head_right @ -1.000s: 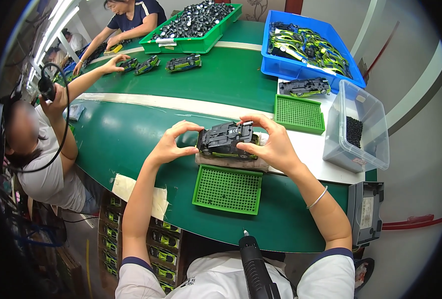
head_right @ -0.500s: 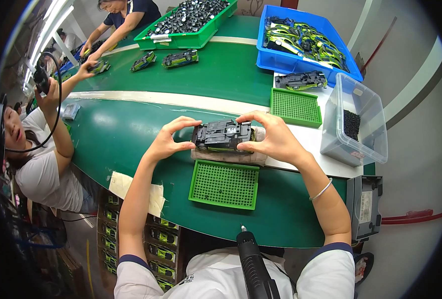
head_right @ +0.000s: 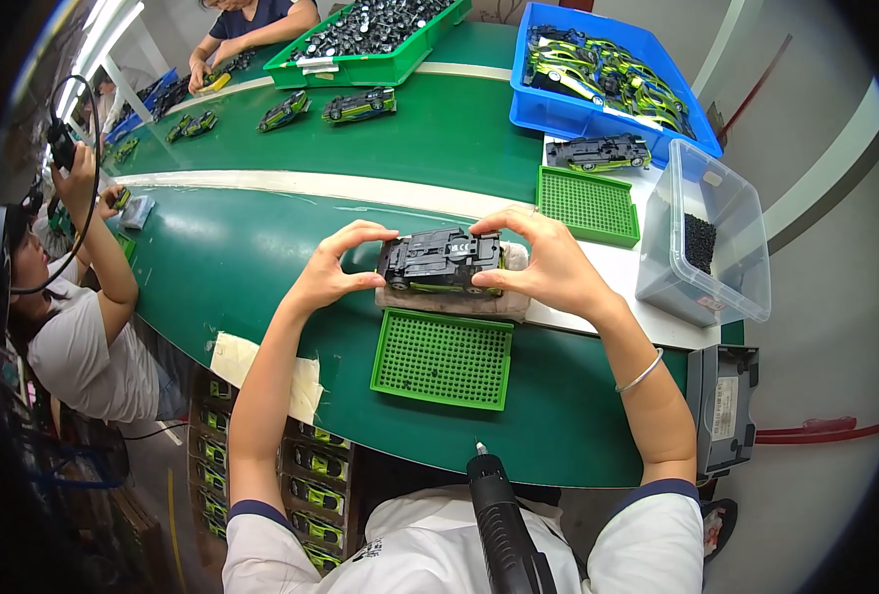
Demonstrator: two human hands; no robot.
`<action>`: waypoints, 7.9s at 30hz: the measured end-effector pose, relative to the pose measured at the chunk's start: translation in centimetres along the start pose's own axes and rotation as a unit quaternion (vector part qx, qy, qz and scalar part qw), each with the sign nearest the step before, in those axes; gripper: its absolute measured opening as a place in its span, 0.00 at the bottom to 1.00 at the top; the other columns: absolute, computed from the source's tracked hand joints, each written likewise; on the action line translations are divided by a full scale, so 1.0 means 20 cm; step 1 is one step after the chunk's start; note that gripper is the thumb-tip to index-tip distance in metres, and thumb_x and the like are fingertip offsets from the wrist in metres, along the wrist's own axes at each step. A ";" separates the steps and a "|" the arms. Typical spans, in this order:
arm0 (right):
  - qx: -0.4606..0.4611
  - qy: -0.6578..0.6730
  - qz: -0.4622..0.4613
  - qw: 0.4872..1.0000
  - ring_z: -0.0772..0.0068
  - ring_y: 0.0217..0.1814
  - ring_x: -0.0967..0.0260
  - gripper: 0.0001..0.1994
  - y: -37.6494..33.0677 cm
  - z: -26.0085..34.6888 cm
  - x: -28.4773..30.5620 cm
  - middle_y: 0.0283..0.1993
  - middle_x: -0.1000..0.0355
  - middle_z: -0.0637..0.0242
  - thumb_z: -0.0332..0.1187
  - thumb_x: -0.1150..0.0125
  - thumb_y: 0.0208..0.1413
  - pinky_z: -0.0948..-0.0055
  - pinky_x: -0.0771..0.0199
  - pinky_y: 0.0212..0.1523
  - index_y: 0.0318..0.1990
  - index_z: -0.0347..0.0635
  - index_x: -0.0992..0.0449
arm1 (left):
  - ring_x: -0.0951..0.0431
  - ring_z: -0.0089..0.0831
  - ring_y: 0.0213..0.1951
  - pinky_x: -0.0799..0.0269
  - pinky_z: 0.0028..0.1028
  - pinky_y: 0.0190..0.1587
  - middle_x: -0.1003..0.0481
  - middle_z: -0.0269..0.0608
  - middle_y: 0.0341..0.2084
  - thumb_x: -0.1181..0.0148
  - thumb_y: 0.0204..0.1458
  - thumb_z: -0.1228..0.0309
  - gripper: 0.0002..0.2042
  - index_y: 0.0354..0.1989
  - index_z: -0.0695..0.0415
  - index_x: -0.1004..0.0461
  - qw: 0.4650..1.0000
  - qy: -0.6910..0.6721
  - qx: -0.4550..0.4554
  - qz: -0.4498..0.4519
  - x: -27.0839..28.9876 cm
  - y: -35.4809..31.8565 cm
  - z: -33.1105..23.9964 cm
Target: The person assembles toy cars on a production line, fitting components together, driving screws into the undersides using an electric screwdriver, and placing finished cars into a compartmentalized tray.
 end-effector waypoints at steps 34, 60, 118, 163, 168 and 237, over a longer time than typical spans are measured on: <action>-0.041 -0.068 0.021 0.997 0.67 0.44 0.37 0.19 -0.03 -0.17 -0.06 0.41 0.34 0.64 0.37 0.35 0.38 0.69 0.38 0.48 0.40 0.42 0.30 | 0.32 0.33 0.46 0.41 0.29 0.52 0.30 0.41 0.40 0.34 0.34 0.69 0.24 0.44 0.58 0.30 1.000 0.015 0.010 0.011 -0.01 0.01 -0.02; 0.286 0.434 0.460 0.720 0.63 0.44 0.34 0.12 -0.61 0.68 -0.23 0.40 0.30 0.65 0.35 0.47 0.52 0.54 0.51 0.57 0.42 0.42 0.27 | 0.29 0.26 0.39 0.35 0.24 0.43 0.28 0.37 0.35 0.43 0.46 0.66 0.14 0.40 0.58 0.28 0.993 -0.089 0.053 -0.063 0.00 -0.02 0.09; 0.163 0.300 -0.218 0.914 0.63 0.33 0.33 0.43 -0.54 0.42 -0.19 0.49 0.44 0.47 0.18 0.51 0.48 0.68 0.29 0.31 0.60 0.59 0.77 | 0.39 0.39 0.53 0.59 0.50 0.59 0.36 0.45 0.49 0.39 0.41 0.63 0.19 0.40 0.56 0.36 0.893 0.381 0.006 -0.238 0.22 -0.31 -0.18; 0.056 0.375 -0.195 0.905 0.77 0.16 0.40 0.43 -0.15 0.22 -0.16 0.23 0.42 0.67 0.71 0.52 0.33 0.78 0.35 0.19 0.47 0.44 0.48 | 0.38 0.40 0.51 0.46 0.36 0.53 0.35 0.39 0.47 0.33 0.31 0.67 0.24 0.40 0.53 0.35 0.986 0.112 -0.118 -0.034 -0.16 0.03 -0.16; 0.042 0.383 -0.186 0.904 0.77 0.16 0.40 0.41 -0.14 0.18 -0.19 0.23 0.42 0.67 0.70 0.51 0.35 0.79 0.36 0.18 0.47 0.44 0.48 | 0.38 0.41 0.52 0.47 0.36 0.55 0.35 0.42 0.48 0.32 0.29 0.70 0.25 0.40 0.55 0.34 0.984 0.121 -0.128 -0.026 -0.17 0.03 -0.18; 0.076 0.442 -0.097 0.889 0.76 0.15 0.40 0.42 -0.06 0.25 -0.19 0.19 0.40 0.65 0.72 0.54 0.29 0.80 0.36 0.15 0.41 0.44 0.46 | 0.29 0.33 0.39 0.34 0.30 0.41 0.30 0.36 0.39 0.39 0.38 0.58 0.19 0.41 0.45 0.28 0.937 0.278 -0.211 -0.022 -0.29 0.11 -0.26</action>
Point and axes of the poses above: each hand's wrist, its own y-axis towards the middle knuckle, its own x-axis out of the back of the hand, z = x × y, the point moved 8 cm from there along y, towards the middle knuckle
